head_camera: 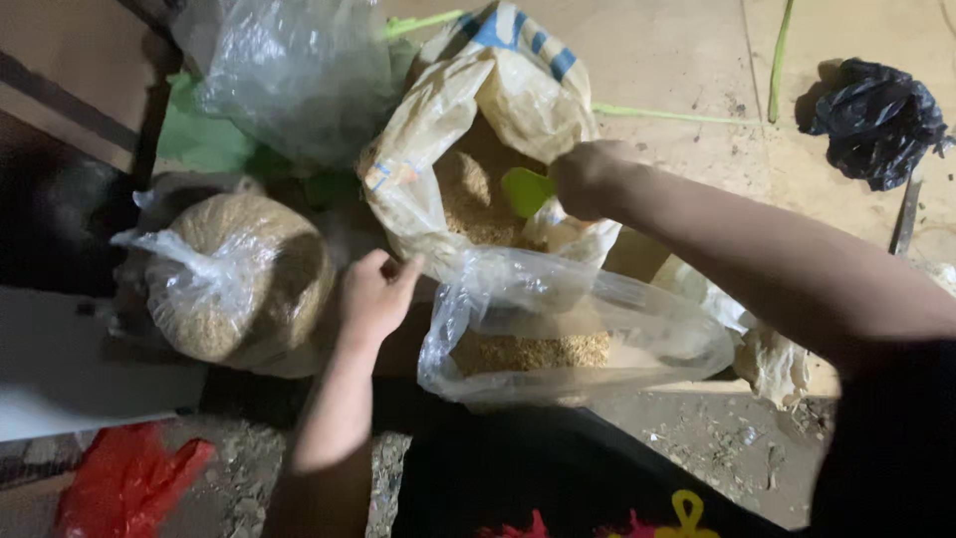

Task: The person scoops grain from a large sack using a green scoop and pours it into a clear plastic bag. The person repeats this action multiple times to fill the bag.

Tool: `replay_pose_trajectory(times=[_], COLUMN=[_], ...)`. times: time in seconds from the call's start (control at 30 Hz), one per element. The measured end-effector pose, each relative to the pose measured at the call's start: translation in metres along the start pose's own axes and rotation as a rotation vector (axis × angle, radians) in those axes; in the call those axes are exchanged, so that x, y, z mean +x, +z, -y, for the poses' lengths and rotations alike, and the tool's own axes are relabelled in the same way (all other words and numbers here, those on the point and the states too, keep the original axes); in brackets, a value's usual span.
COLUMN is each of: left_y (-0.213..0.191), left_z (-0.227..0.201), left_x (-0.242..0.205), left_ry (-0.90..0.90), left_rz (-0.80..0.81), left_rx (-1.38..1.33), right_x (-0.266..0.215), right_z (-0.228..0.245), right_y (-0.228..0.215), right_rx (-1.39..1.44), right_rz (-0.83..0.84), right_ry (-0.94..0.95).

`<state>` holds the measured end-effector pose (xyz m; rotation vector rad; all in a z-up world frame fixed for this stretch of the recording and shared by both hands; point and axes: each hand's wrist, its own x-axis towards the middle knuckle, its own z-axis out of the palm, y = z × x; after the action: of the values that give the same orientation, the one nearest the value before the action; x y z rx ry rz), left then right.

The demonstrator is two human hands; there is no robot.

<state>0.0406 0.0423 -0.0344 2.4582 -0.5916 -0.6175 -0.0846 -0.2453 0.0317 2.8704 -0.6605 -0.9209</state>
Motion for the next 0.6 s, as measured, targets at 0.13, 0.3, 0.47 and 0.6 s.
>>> replay_pose_trajectory(times=[0.13,0.3,0.47,0.6], left_y=[0.029,0.110,0.191,0.209], left_z=[0.028,0.063,0.100,0.122], left_x=[0.033,0.097,0.143,0.159], left_ry=[0.088,-0.188,0.335,0.311], left_rz=[0.140,0.346,0.234,0.334], left_rx=[-0.021,-0.751,-1.160,-1.255], right_x=[0.069,0.099,0.095,0.083], right_z=[0.007,0.036,0.066,0.068], right_y=[0.020,0.063,0.075,0.079], right_rx=[0.145,0.402,0.627,0.696], right_rz=[-0.056,-0.089,-0.047,-0.071], right_ry=[0.043,0.049,-0.001,-0.035])
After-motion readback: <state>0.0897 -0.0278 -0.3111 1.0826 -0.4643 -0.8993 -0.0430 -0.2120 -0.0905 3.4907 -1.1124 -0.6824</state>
